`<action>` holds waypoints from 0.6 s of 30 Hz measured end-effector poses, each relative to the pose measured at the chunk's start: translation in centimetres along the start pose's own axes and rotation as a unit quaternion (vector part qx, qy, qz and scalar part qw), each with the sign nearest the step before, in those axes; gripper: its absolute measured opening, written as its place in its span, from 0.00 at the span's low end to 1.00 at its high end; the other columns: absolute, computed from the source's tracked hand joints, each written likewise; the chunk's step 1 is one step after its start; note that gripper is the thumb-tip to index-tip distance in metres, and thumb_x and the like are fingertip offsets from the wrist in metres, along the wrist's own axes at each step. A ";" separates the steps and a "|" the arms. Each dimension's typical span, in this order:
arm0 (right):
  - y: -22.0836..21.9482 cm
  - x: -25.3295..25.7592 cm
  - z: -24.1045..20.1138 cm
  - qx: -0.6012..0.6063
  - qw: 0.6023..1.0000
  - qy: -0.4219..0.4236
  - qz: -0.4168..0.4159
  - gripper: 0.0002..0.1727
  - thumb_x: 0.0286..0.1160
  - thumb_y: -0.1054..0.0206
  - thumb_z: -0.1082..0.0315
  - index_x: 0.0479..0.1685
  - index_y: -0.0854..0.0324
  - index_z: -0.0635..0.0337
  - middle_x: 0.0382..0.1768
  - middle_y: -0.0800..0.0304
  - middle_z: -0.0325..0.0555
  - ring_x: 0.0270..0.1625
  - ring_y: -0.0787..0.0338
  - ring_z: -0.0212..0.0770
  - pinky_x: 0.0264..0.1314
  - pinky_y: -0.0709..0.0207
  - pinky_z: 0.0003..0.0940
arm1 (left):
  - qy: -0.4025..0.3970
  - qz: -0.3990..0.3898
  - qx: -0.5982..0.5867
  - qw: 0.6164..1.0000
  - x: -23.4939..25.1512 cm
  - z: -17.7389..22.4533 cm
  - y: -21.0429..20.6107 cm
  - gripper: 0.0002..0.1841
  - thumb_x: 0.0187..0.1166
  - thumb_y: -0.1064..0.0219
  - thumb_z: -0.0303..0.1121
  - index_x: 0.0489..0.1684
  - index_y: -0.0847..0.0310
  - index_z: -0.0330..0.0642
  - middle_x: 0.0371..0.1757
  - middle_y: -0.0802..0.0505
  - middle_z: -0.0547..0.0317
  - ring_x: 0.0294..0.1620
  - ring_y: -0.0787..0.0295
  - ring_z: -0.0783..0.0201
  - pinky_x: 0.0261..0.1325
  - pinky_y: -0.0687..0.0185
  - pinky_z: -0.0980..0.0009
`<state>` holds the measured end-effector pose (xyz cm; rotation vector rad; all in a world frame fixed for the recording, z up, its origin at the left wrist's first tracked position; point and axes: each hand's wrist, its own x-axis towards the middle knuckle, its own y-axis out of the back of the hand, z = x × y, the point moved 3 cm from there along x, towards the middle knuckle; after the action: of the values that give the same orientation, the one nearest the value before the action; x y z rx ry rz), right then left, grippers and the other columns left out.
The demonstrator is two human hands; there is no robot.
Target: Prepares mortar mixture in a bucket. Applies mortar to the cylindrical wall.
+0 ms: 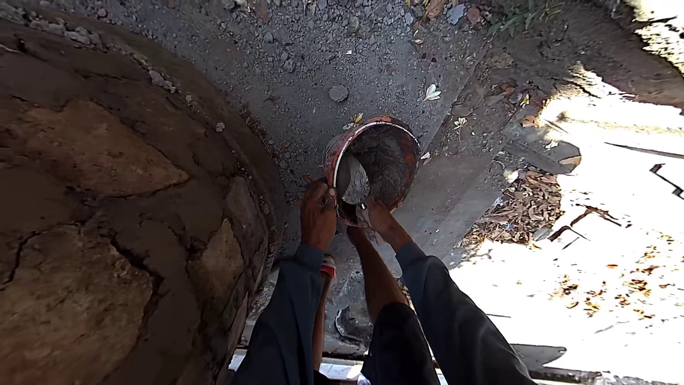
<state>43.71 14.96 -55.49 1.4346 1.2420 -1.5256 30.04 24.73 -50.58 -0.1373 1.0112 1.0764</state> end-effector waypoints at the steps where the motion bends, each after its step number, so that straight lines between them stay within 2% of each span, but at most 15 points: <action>1: 0.1 0.1 0.2 0.023 1.000 0.005 -0.016 0.36 0.98 0.78 0.50 0.20 0.36 0.55 0.07 0.36 0.36 0.06 0.35 0.31 0.10 0.35 0.24 | 0.002 -0.005 -0.004 1.000 -0.2 -0.2 0.0 0.15 0.91 0.44 0.36 0.56 0.14 0.35 0.73 0.18 0.46 0.70 0.18 0.55 0.68 0.19 0.53; 3: 0.4 0.5 0.7 0.040 0.998 0.024 -0.044 0.37 0.97 0.81 0.50 0.20 0.36 0.55 0.06 0.35 0.37 0.05 0.34 0.32 0.09 0.35 0.24 | 0.003 -0.019 -0.014 1.000 -0.1 -0.5 0.1 0.15 0.90 0.44 0.36 0.57 0.15 0.37 0.76 0.20 0.47 0.71 0.18 0.55 0.66 0.17 0.53; 5: 0.9 1.1 1.4 0.066 0.990 0.078 -0.093 0.38 0.94 0.85 0.51 0.19 0.36 0.53 0.07 0.34 0.36 0.06 0.34 0.32 0.09 0.35 0.24 | 0.008 -0.028 -0.025 0.999 -0.1 -0.8 0.3 0.15 0.90 0.44 0.37 0.58 0.15 0.38 0.78 0.21 0.48 0.72 0.18 0.55 0.65 0.15 0.53; 8: 1.8 0.8 0.8 0.083 0.973 0.165 -0.137 0.32 0.92 0.75 0.55 0.19 0.32 0.49 0.09 0.32 0.33 0.07 0.33 0.28 0.10 0.35 0.22 | 0.010 -0.012 -0.033 0.999 0.2 -1.0 0.5 0.16 0.91 0.45 0.37 0.61 0.15 0.39 0.77 0.20 0.50 0.71 0.18 0.57 0.67 0.18 0.54; 10: 1.8 -1.0 -1.2 0.065 0.971 0.192 -0.123 0.27 0.91 0.68 0.60 0.19 0.32 0.48 0.09 0.31 0.29 0.09 0.32 0.25 0.13 0.35 0.19 | 0.014 0.014 -0.018 1.000 0.5 -1.0 1.0 0.16 0.91 0.45 0.37 0.61 0.15 0.38 0.67 0.14 0.48 0.63 0.15 0.56 0.65 0.19 0.52; 12: 1.9 -3.3 -3.1 0.039 0.971 0.208 -0.107 0.25 0.90 0.65 0.61 0.20 0.32 0.48 0.10 0.31 0.29 0.10 0.32 0.25 0.15 0.34 0.19 | 0.035 0.054 0.008 0.998 1.0 -0.8 1.3 0.16 0.92 0.46 0.38 0.55 0.16 0.37 0.49 0.11 0.46 0.47 0.14 0.53 0.53 0.20 0.49; 13: 2.1 -4.6 -3.8 0.027 0.971 0.212 -0.103 0.24 0.89 0.65 0.62 0.20 0.31 0.48 0.10 0.31 0.29 0.11 0.31 0.25 0.15 0.33 0.20 | 0.053 0.074 0.016 0.996 1.1 -0.5 1.3 0.17 0.93 0.48 0.40 0.55 0.17 0.37 0.45 0.12 0.45 0.44 0.14 0.51 0.52 0.21 0.47; 15: 2.3 -8.1 -5.5 -0.002 0.972 0.215 -0.092 0.23 0.88 0.65 0.62 0.23 0.30 0.47 0.11 0.29 0.28 0.11 0.30 0.24 0.15 0.33 0.19 | 0.098 0.114 0.009 0.989 1.6 0.1 1.1 0.18 0.94 0.49 0.41 0.57 0.19 0.37 0.44 0.11 0.42 0.47 0.13 0.47 0.56 0.22 0.44; 16: 2.2 -10.2 -6.2 -0.012 0.972 0.219 -0.082 0.22 0.88 0.64 0.62 0.25 0.30 0.46 0.11 0.28 0.26 0.11 0.29 0.23 0.16 0.32 0.18 | 0.124 0.128 -0.011 0.984 1.6 0.2 1.1 0.18 0.94 0.49 0.42 0.59 0.20 0.37 0.46 0.10 0.40 0.50 0.13 0.46 0.59 0.22 0.44; 18: 1.6 -14.8 -8.0 -0.036 0.971 0.230 -0.053 0.17 0.86 0.60 0.64 0.31 0.27 0.46 0.13 0.25 0.24 0.13 0.27 0.21 0.18 0.30 0.17 | 0.174 0.145 -0.087 0.970 1.5 0.7 1.2 0.21 0.93 0.48 0.43 0.70 0.25 0.34 0.59 0.12 0.36 0.62 0.15 0.44 0.67 0.23 0.44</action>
<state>49.99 20.21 -40.76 1.7582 1.6497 -1.2351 29.70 26.79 -50.86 -0.3375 1.2778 1.4426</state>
